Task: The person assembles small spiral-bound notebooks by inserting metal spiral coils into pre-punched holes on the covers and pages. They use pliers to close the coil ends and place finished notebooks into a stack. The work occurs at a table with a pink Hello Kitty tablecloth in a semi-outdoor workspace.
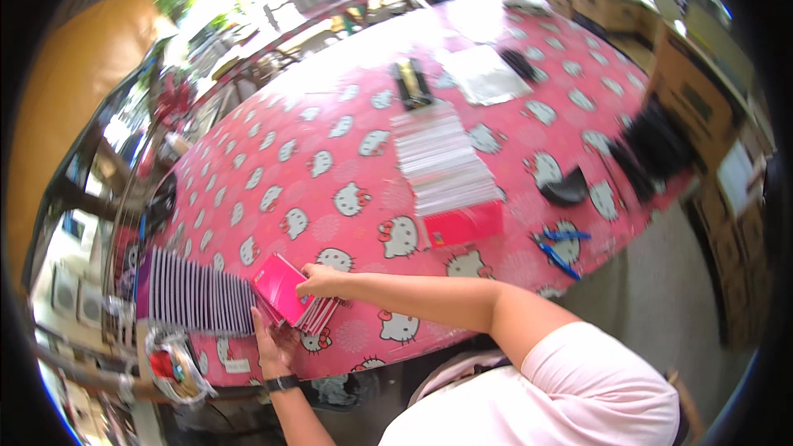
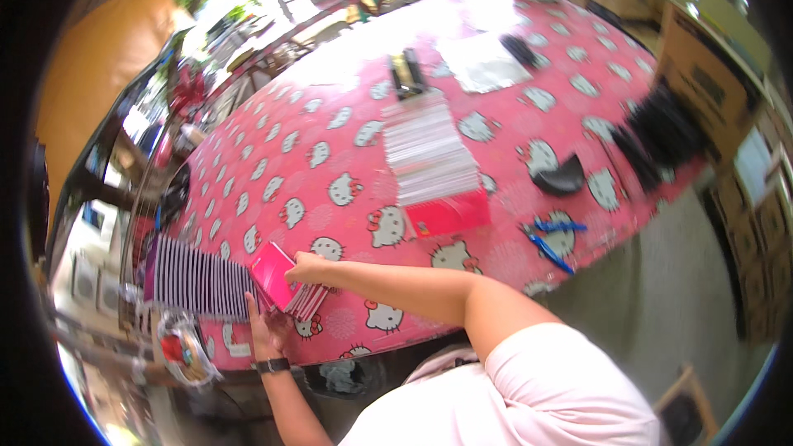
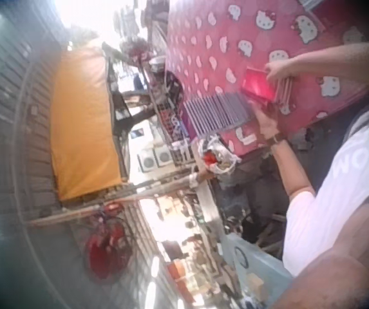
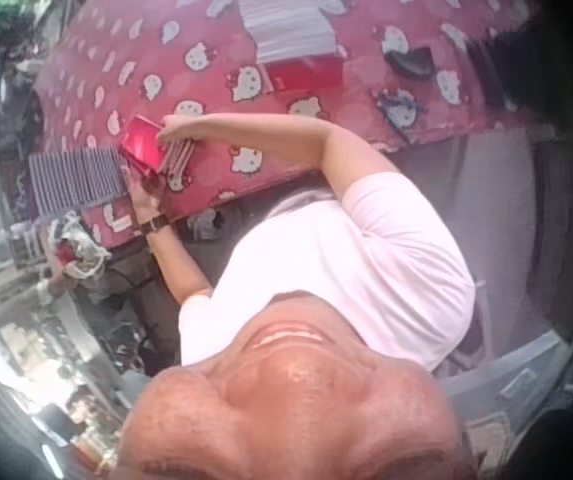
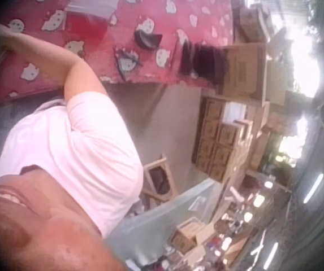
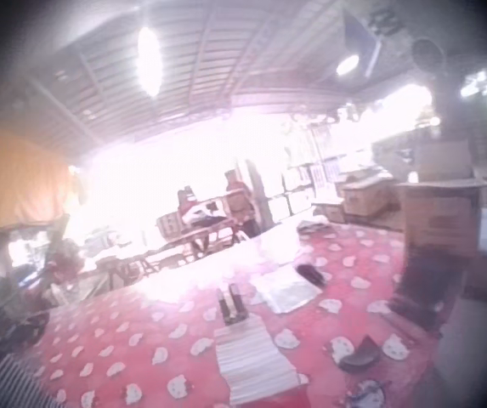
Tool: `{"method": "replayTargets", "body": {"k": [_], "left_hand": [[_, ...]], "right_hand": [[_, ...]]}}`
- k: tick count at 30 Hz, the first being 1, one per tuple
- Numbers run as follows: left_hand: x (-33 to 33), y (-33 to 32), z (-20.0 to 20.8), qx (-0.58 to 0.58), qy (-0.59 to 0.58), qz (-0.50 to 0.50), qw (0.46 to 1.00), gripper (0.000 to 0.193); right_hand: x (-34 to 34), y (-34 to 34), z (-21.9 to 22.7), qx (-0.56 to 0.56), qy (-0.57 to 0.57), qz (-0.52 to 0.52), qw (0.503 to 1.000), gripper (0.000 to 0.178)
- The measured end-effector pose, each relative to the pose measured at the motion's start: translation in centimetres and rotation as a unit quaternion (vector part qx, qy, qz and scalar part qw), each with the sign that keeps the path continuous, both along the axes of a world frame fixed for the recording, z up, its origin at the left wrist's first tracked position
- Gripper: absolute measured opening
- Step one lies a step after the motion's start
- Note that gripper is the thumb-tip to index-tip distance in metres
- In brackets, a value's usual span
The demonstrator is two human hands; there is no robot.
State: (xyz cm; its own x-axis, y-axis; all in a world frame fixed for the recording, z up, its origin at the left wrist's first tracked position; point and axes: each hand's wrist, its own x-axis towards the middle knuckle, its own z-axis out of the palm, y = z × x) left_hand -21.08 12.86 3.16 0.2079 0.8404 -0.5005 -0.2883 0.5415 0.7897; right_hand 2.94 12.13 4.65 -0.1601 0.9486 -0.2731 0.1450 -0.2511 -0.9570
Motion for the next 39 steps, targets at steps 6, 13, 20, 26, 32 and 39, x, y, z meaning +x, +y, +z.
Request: {"method": "replayTargets", "body": {"k": [6, 13, 20, 26, 32, 39], "left_hand": [[8.3, -4.6, 3.4, 0.079, 0.063, -0.107, 0.989, 0.067], [11.6, -7.8, 4.0, 0.162, -0.075, -0.18, 0.967, 0.061], [19.4, -10.7, -1.6, 0.13, -0.227, -0.249, 0.933, 0.06], [26.5, -13.5, 1.1, 0.089, -0.231, -0.326, 0.912, 0.038], [33.8, -14.4, 1.9, 0.155, -0.178, -0.481, 0.844, 0.048], [37.3, -15.3, 3.4, 0.224, -0.139, -0.618, 0.741, 0.076]], "right_hand": [[2.5, -5.3, -0.9, -0.009, 0.005, -0.015, 1.0, 0.076], [9.5, -15.8, 0.0, 0.121, 0.217, -0.119, 0.961, 0.082], [21.7, -31.1, -3.3, 0.111, -0.521, -0.334, 0.778, 0.042], [27.7, -32.9, -3.4, 0.198, -0.446, -0.431, 0.759, 0.046], [23.6, -33.1, 2.2, 0.232, 0.067, -0.322, 0.916, 0.112], [20.7, -34.2, 0.4, 0.342, -0.191, -0.472, 0.79, 0.117]]}}
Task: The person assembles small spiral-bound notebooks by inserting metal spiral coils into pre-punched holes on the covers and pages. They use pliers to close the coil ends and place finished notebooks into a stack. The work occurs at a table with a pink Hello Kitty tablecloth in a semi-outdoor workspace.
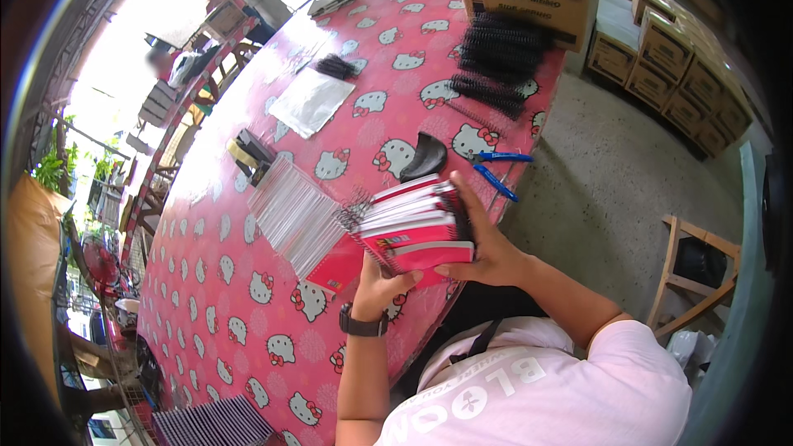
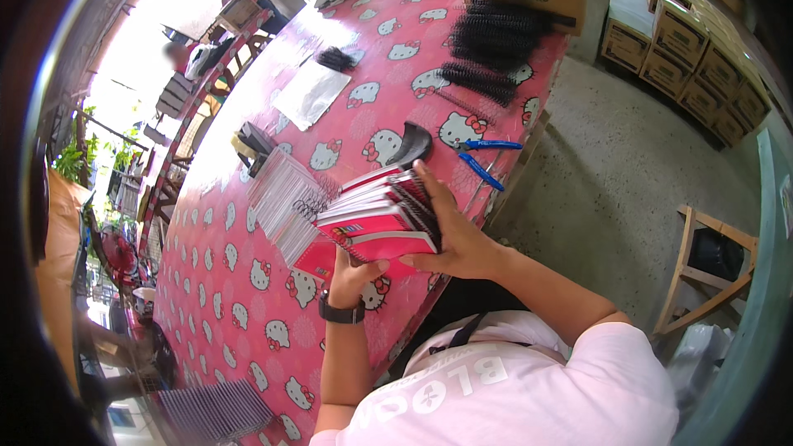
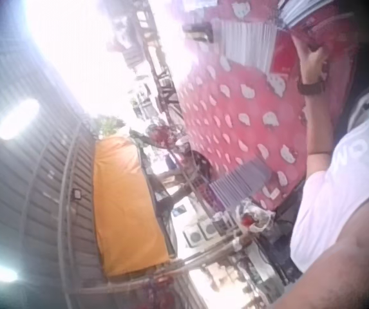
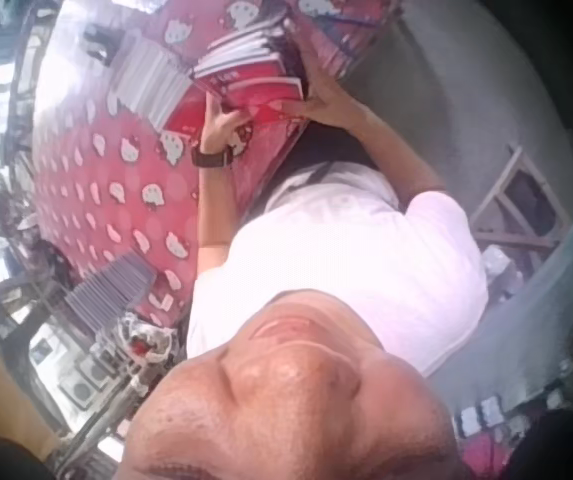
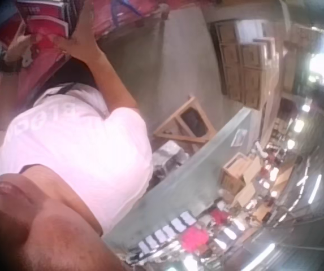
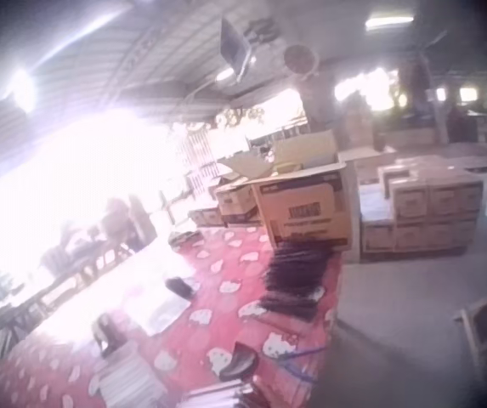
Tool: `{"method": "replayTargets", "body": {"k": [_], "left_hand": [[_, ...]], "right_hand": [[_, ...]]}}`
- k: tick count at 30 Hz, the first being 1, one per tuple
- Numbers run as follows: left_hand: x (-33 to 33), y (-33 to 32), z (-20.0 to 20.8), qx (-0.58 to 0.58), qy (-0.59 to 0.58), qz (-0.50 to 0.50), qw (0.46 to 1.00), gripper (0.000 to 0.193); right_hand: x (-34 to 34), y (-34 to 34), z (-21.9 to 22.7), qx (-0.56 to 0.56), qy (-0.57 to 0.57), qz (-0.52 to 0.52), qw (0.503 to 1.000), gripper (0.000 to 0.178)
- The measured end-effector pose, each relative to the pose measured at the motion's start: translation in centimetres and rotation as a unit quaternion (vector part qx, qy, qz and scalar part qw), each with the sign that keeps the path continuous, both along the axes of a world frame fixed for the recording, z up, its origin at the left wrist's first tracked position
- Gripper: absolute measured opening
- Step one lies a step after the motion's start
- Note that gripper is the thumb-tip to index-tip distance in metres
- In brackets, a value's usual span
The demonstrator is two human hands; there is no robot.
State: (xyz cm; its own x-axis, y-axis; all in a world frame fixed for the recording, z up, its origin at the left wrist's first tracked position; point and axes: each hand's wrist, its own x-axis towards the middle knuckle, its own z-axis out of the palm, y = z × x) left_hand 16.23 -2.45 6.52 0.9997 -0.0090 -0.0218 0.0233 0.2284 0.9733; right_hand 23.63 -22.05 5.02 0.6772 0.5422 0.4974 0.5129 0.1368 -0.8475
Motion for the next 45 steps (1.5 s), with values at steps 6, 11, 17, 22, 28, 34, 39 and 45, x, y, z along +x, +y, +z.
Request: {"method": "replayTargets", "body": {"k": [6, 11, 17, 22, 28, 34, 39, 45], "left_hand": [[1.4, -1.0, -1.1, -0.007, -0.123, -0.038, 0.992, 0.098], [1.8, -2.6, -3.2, -0.089, 0.016, -0.107, 0.99, 0.11], [5.1, -3.9, -0.6, -0.004, -0.169, -0.213, 0.962, 0.118], [3.5, -5.4, -1.9, 0.01, 0.066, -0.197, 0.978, 0.117], [3.5, -3.1, -2.8, -0.016, 0.028, -0.183, 0.983, 0.115], [3.7, -3.2, -6.8, 0.047, 0.046, -0.177, 0.982, 0.118], [4.6, -3.1, -7.4, 0.027, 0.04, -0.199, 0.979, 0.111], [-0.2, -2.0, -1.6, 0.101, -0.149, -0.058, 0.982, 0.116]], "right_hand": [[-0.6, -1.1, -1.7, 0.067, -0.019, -0.005, 0.998, 0.121], [-1.9, -1.3, -1.7, 0.041, -0.046, -0.087, 0.994, 0.116], [-3.3, -4.1, -0.4, 0.073, -0.007, -0.127, 0.989, 0.12], [-3.2, -3.8, -2.7, 0.16, 0.032, -0.182, 0.97, 0.115], [-2.2, -3.0, -2.2, 0.126, -0.019, -0.116, 0.985, 0.119], [-2.2, -2.7, -5.1, 0.176, 0.022, -0.115, 0.977, 0.117], [-1.8, -1.7, -5.3, 0.187, 0.042, -0.145, 0.971, 0.11], [-2.7, -0.5, 0.2, 0.167, 0.222, -0.065, 0.959, 0.099]]}}
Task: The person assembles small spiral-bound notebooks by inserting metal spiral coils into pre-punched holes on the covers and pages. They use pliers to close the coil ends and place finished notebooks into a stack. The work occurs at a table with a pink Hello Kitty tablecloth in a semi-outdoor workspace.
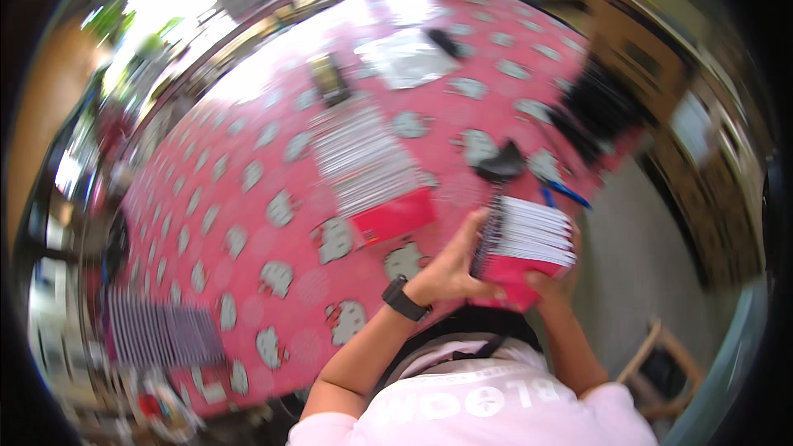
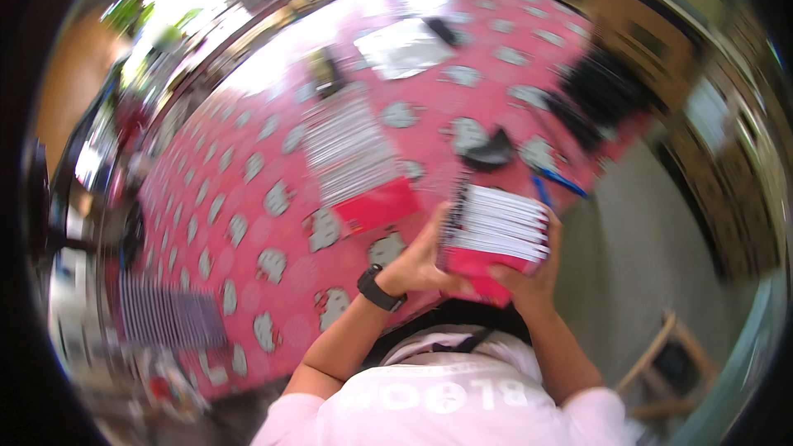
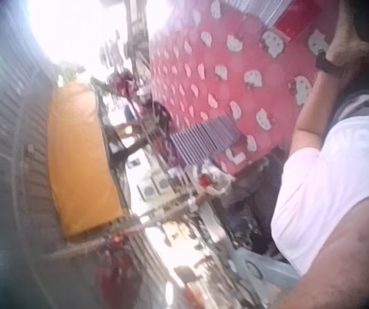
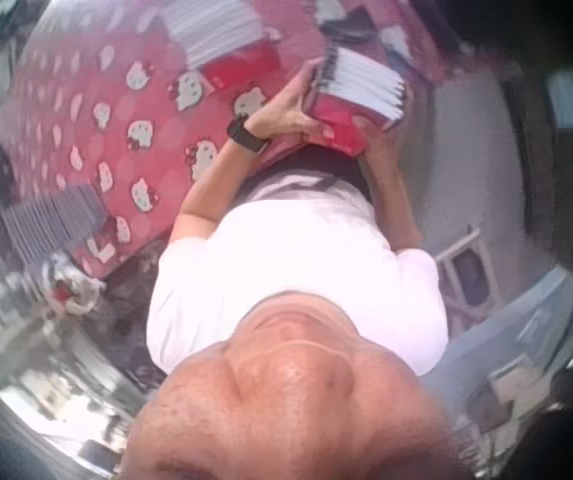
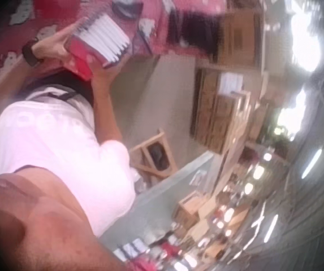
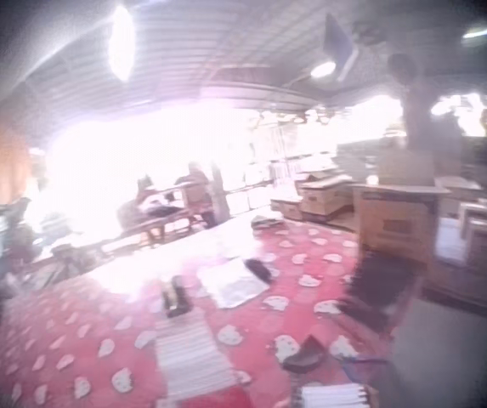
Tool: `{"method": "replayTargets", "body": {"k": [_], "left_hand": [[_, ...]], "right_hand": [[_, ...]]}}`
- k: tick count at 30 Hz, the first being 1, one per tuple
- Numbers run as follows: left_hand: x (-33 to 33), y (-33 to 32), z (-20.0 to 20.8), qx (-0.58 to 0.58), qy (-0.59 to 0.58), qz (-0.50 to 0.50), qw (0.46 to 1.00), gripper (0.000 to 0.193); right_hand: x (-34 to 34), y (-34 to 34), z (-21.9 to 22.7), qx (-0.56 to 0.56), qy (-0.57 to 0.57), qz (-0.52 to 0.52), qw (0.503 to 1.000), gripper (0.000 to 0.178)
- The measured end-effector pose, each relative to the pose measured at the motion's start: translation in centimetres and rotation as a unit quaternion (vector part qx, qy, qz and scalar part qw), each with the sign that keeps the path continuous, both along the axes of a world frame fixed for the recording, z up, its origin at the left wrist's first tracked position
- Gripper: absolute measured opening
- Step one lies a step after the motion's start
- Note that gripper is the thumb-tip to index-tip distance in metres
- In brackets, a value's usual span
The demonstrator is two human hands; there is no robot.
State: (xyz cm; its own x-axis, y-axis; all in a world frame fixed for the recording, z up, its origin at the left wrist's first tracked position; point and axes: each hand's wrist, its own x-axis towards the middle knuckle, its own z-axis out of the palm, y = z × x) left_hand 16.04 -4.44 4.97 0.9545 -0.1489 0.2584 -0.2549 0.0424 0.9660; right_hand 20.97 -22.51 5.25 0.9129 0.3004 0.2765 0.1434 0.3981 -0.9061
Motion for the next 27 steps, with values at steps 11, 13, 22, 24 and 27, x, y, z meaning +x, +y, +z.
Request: {"method": "replayTargets", "body": {"k": [11, 13, 22, 24, 27], "left_hand": [[-24.2, 3.3, -0.5, -0.065, 0.063, 0.512, 0.854, 0.099], [-28.4, 5.9, -1.1, -0.102, 0.05, 0.61, 0.784, 0.091], [-38.3, 18.9, -4.6, -0.18, 0.183, 0.707, 0.659, 0.08], [-38.9, 19.0, -5.6, -0.075, 0.229, 0.768, 0.594, 0.08], [-38.0, 18.4, -5.4, 0.106, 0.278, 0.804, 0.515, 0.081]], "right_hand": [[-9.4, 17.6, 1.2, -0.042, 0.194, 0.445, 0.873, 0.075], [-13.3, 22.1, 3.1, -0.077, 0.216, 0.51, 0.829, 0.081], [-20.5, 39.7, -2.3, -0.411, -0.14, 0.513, 0.741, 0.106], [-21.3, 39.6, -1.3, -0.442, -0.294, 0.455, 0.715, 0.105], [-19.5, 40.1, -1.9, -0.391, -0.285, 0.468, 0.739, 0.093]]}}
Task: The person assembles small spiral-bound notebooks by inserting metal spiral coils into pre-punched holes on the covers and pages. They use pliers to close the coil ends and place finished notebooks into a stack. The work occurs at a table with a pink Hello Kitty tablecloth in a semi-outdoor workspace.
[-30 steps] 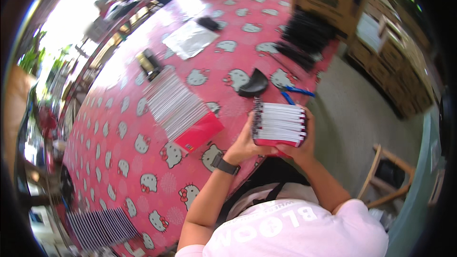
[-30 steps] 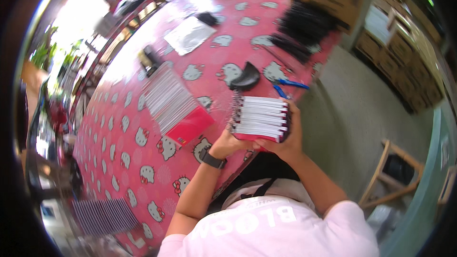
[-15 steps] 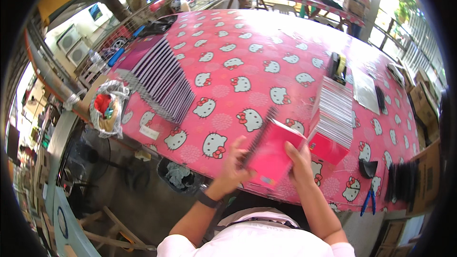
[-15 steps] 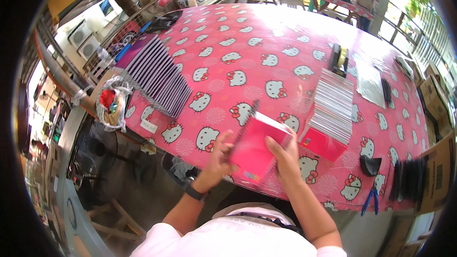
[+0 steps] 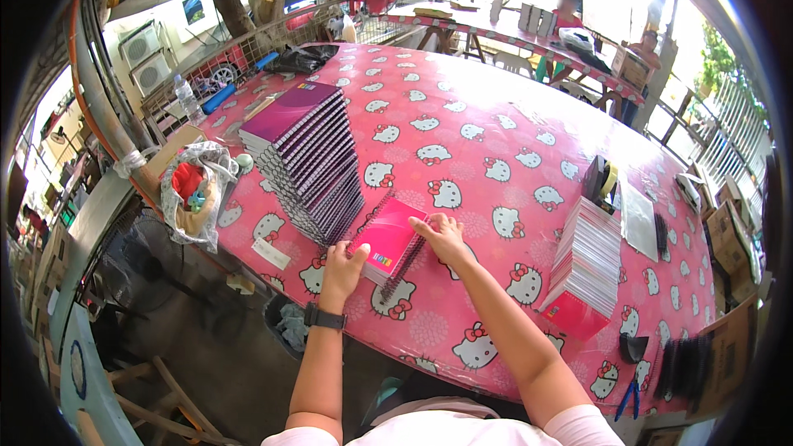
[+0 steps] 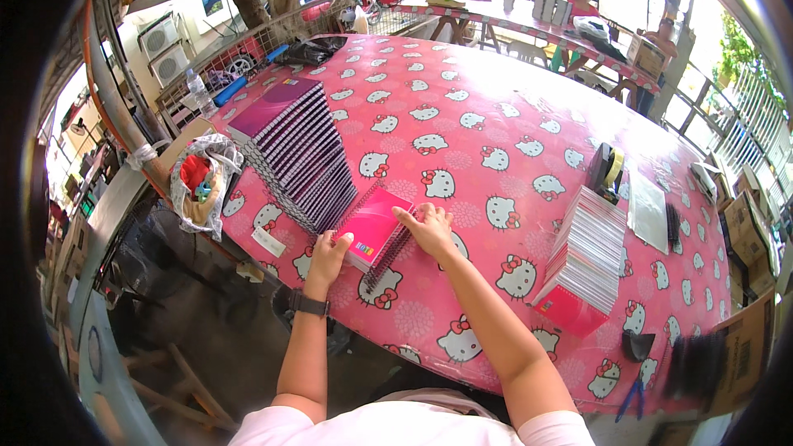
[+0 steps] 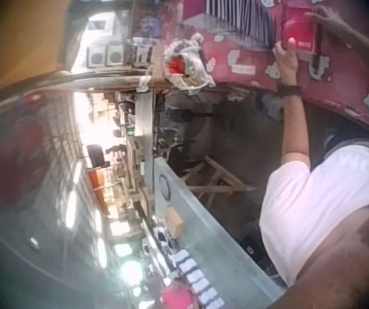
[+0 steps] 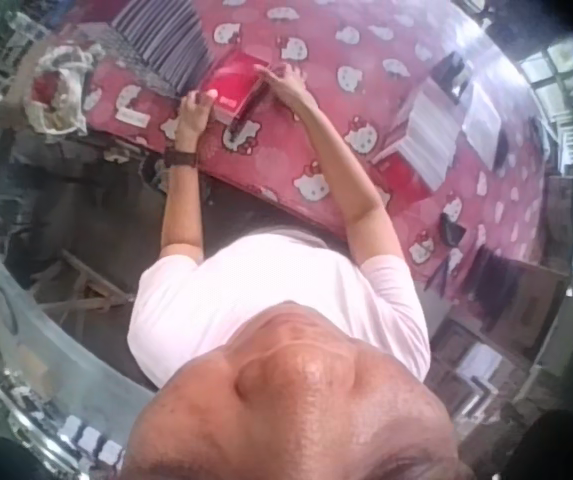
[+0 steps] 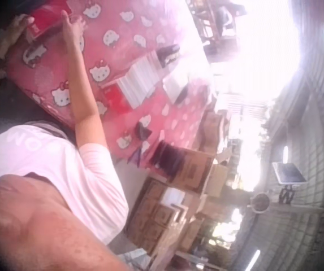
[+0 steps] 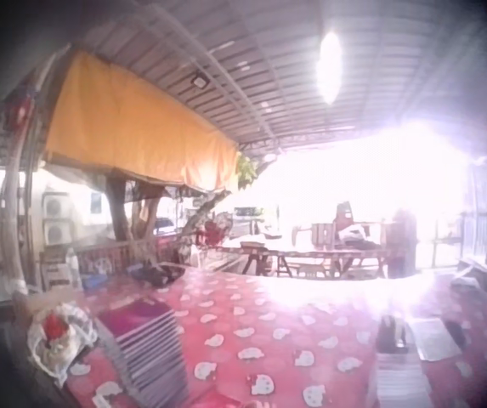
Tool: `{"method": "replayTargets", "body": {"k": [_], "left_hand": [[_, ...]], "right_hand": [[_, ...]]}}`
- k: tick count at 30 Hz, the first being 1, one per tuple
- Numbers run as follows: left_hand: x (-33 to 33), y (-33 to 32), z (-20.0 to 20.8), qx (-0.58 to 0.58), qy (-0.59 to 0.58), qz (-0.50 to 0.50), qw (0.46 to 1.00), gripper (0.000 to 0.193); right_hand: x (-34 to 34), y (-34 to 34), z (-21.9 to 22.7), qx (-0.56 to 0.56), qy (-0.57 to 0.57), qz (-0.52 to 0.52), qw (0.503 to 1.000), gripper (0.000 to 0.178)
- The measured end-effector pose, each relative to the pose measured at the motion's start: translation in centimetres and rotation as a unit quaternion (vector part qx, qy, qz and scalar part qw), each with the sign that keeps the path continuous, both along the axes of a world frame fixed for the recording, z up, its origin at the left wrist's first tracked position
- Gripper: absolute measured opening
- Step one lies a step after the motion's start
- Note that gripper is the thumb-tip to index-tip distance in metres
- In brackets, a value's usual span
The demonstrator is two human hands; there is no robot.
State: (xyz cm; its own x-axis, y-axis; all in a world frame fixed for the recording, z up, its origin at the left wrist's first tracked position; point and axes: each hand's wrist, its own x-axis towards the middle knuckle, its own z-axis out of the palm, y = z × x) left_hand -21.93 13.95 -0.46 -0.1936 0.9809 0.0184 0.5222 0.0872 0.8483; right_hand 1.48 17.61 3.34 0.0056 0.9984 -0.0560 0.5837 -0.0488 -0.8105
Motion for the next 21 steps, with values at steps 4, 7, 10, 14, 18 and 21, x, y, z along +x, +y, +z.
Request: {"method": "replayTargets", "body": {"k": [4, 7, 10, 14, 18, 21], "left_hand": [[1.6, -4.5, 4.7, 0.071, 0.11, 0.062, 0.99, 0.083], [1.2, -6.8, 2.7, 0.016, -0.149, 0.064, 0.987, 0.08], [2.1, -8.1, 0.2, 0.047, -0.287, 0.108, 0.951, 0.075], [3.2, -5.5, -1.1, 0.131, -0.234, 0.08, 0.96, 0.07], [2.1, -3.9, -2.2, 0.125, -0.295, 0.085, 0.944, 0.068], [1.4, -3.1, -2.9, 0.117, -0.303, 0.075, 0.943, 0.067]], "right_hand": [[0.0, -1.0, -1.5, 0.033, 0.13, -0.02, 0.991, 0.073], [-0.9, -0.7, -2.7, 0.036, 0.283, 0.013, 0.958, 0.059], [-3.1, -0.9, -0.5, -0.051, 0.285, 0.028, 0.957, 0.039], [-2.9, 1.6, -2.6, 0.036, 0.254, 0.012, 0.966, 0.045], [-4.3, 3.3, -2.9, 0.044, 0.23, -0.001, 0.972, 0.045], [-3.9, 2.9, -2.6, 0.054, 0.269, -0.005, 0.962, 0.065]]}}
